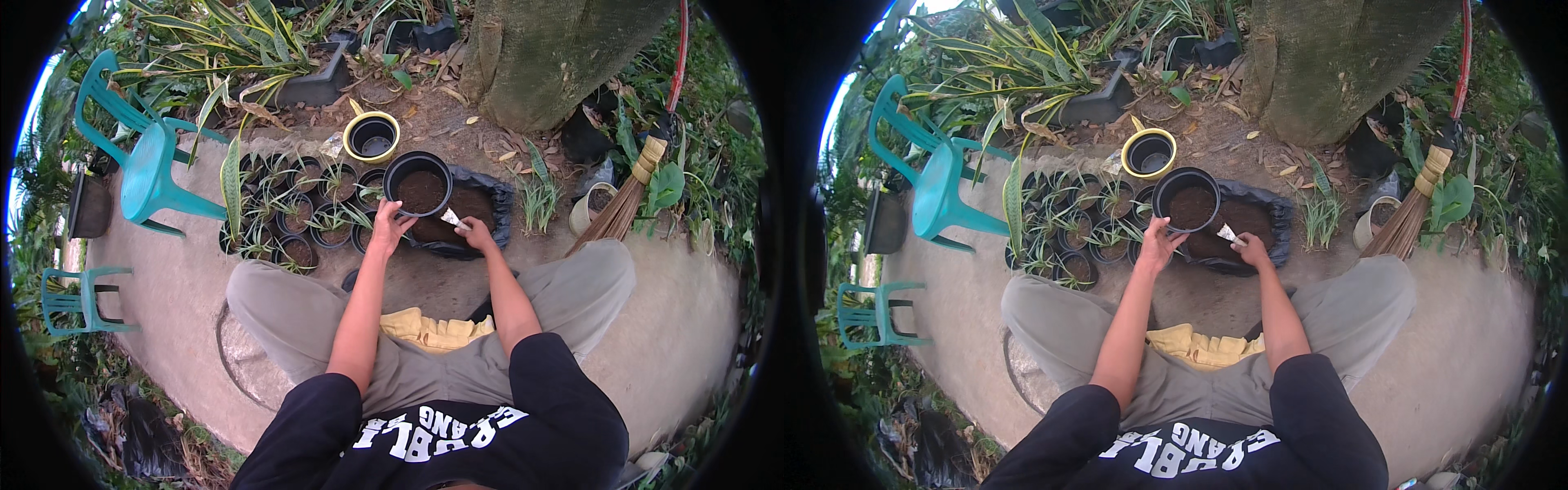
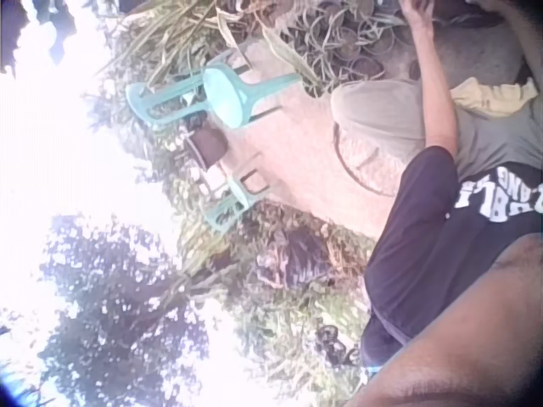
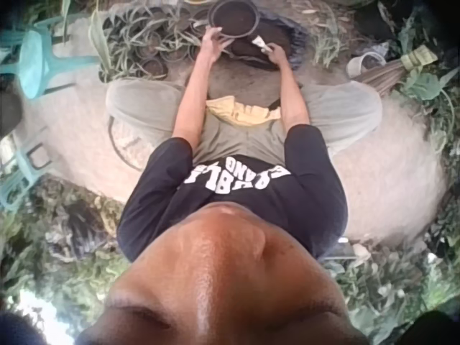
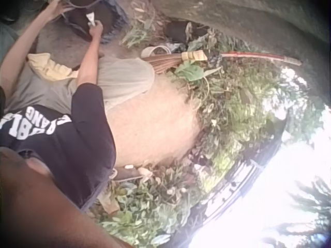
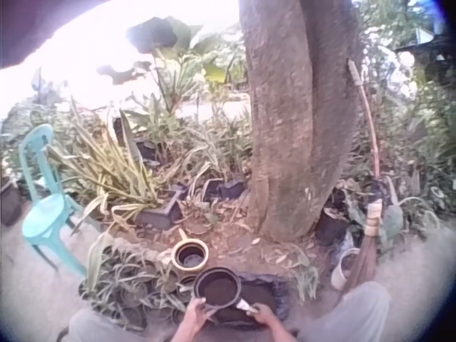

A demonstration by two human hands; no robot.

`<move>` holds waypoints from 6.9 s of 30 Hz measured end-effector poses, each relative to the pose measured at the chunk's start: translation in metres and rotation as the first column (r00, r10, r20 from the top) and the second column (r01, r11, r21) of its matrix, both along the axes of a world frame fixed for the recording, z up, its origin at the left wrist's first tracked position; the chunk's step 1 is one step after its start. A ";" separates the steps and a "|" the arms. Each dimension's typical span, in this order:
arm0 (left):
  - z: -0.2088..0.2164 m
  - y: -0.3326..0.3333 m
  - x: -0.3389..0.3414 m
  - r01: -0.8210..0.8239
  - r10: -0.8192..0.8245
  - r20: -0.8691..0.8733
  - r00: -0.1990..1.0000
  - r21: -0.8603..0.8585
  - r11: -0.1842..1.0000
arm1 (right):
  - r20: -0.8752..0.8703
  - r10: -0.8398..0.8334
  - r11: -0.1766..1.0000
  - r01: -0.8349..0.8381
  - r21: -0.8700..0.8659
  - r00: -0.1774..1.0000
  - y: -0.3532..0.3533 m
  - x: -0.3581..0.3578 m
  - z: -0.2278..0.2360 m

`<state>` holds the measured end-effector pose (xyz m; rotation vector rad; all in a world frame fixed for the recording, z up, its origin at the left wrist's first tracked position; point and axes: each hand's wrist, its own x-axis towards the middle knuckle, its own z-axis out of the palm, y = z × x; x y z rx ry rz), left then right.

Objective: The person fills a black plastic pot with soil using a trowel, places a small green plant into the pot, and firms the soil around the base of the plant.

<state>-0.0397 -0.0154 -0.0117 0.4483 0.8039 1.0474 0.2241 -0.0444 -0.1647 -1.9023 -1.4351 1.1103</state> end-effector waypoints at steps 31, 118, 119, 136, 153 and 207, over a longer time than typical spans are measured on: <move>-0.027 0.015 0.031 -0.034 0.032 -0.049 0.998 -0.049 0.998 | 0.122 -0.062 0.937 0.016 0.350 0.991 -0.002 0.062 0.234; 0.002 -0.007 -0.004 -0.135 0.135 -0.024 0.991 0.026 0.991 | 0.294 -0.037 0.967 0.108 -0.230 0.955 -0.018 0.010 0.006; 0.001 -0.007 -0.006 -0.143 0.143 -0.028 0.989 0.021 0.990 | 0.288 -0.024 0.965 0.098 -0.243 0.957 -0.015 0.006 0.007; 0.011 -0.004 0.000 -0.126 0.127 -0.014 0.992 0.052 0.991 | 0.134 -0.038 0.999 0.037 0.013 0.990 -0.007 -0.002 -0.023; -0.008 0.010 0.019 -0.197 0.197 -0.019 0.980 -0.002 0.980 | 0.082 0.071 0.996 -0.075 0.053 0.994 -0.007 0.070 0.134; -0.015 0.007 0.045 -0.019 0.018 -0.040 0.999 -0.041 0.999 | 0.322 -0.205 0.845 0.001 0.535 0.924 -0.002 0.007 0.231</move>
